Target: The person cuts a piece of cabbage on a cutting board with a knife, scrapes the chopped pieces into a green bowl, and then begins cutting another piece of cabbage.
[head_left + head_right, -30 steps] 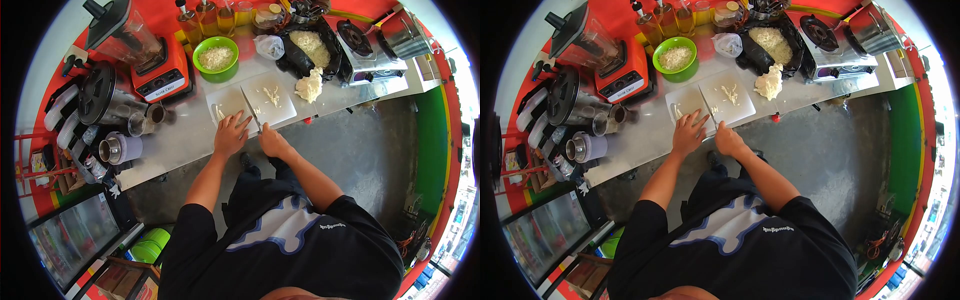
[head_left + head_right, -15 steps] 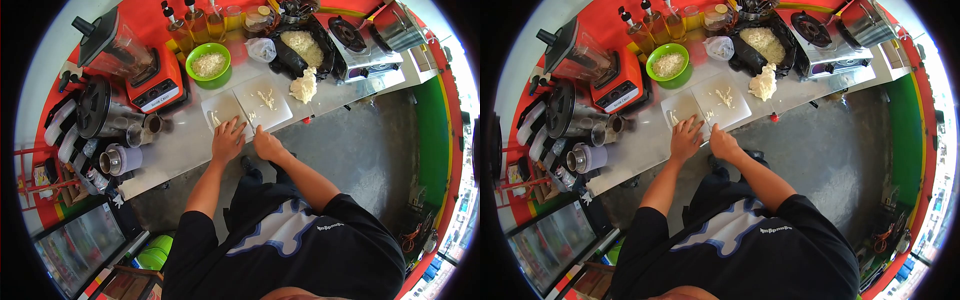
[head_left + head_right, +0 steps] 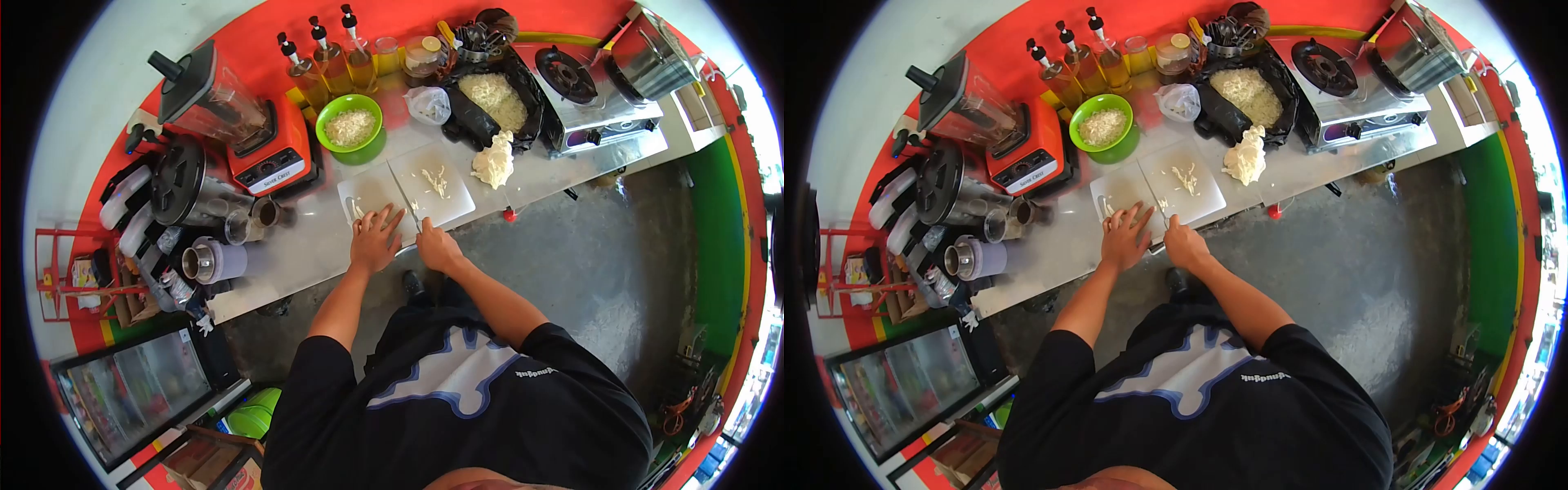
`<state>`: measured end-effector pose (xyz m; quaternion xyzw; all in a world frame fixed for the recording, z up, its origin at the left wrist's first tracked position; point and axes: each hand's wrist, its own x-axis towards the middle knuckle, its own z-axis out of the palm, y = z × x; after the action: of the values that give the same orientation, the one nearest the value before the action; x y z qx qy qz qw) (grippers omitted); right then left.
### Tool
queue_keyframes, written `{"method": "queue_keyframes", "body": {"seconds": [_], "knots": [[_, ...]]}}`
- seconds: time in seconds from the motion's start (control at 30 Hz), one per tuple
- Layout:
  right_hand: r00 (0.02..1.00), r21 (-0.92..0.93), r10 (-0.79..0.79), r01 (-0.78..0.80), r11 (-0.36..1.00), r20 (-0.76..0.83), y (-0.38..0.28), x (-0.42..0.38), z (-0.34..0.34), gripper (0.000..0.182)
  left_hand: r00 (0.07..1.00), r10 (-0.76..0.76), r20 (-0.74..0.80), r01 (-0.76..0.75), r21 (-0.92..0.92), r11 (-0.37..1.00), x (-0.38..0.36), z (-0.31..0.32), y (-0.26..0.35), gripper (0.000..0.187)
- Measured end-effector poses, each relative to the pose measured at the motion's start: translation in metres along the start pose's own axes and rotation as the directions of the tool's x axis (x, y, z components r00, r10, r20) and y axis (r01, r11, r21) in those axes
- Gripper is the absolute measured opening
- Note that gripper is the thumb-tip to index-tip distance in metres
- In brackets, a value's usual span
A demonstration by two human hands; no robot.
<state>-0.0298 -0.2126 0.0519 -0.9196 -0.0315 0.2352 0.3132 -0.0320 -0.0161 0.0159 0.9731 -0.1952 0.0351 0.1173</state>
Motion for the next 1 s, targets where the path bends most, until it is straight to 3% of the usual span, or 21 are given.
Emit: {"method": "queue_keyframes", "body": {"seconds": [0.13, 0.2, 0.27, 0.3, 0.4, 0.47, 0.63, 0.8, 1.0], "knots": [[0.998, -0.014, -0.058, 0.058, 0.998, 0.037, 0.004, -0.001, -0.009, 0.03, 0.997, -0.082, -0.01, 0.082, 0.041, 0.996, -0.001, 0.003, 0.005, 0.068], [0.965, -0.087, -0.242, 0.251, 0.964, 0.102, 0.014, -0.001, -0.012, 0.032, 0.989, -0.147, -0.022, 0.147, 0.009, 0.989, -0.005, 0.001, 0.01, 0.071], [0.973, -0.091, -0.168, 0.183, 0.979, 0.155, 0.031, 0.004, -0.009, 0.032, 0.952, -0.26, -0.158, 0.259, -0.027, 0.965, -0.008, -0.004, 0.018, 0.076], [0.976, -0.11, -0.099, 0.121, 0.987, 0.192, 0.034, 0.006, -0.015, 0.033, 0.946, -0.279, -0.162, 0.278, -0.029, 0.96, -0.007, -0.009, 0.023, 0.076], [0.979, -0.107, -0.088, 0.109, 0.988, 0.185, 0.045, 0.005, -0.026, 0.033, 0.909, -0.404, -0.106, 0.396, -0.084, 0.914, -0.004, -0.021, 0.028, 0.066], [0.983, -0.087, -0.085, 0.101, 0.991, 0.165, 0.056, 0.014, -0.031, 0.033, 0.948, -0.313, -0.054, 0.309, -0.075, 0.948, -0.003, -0.018, 0.027, 0.047], [0.996, -0.001, -0.091, 0.091, 0.996, -0.002, 0.079, 0.024, -0.038, 0.036, 0.958, -0.286, -0.034, 0.281, -0.118, 0.952, -0.001, -0.006, 0.037, 0.038], [0.987, -0.098, -0.129, 0.138, 0.986, 0.096, 0.091, 0.029, -0.057, 0.037, 0.941, -0.311, -0.132, 0.281, -0.201, 0.938, 0.024, 0.011, 0.042, 0.038], [0.966, -0.109, -0.228, 0.241, 0.964, 0.122, 0.106, 0.029, -0.079, 0.044, 0.971, -0.219, -0.099, 0.171, -0.358, 0.918, 0.078, 0.017, 0.056, 0.029]]}}
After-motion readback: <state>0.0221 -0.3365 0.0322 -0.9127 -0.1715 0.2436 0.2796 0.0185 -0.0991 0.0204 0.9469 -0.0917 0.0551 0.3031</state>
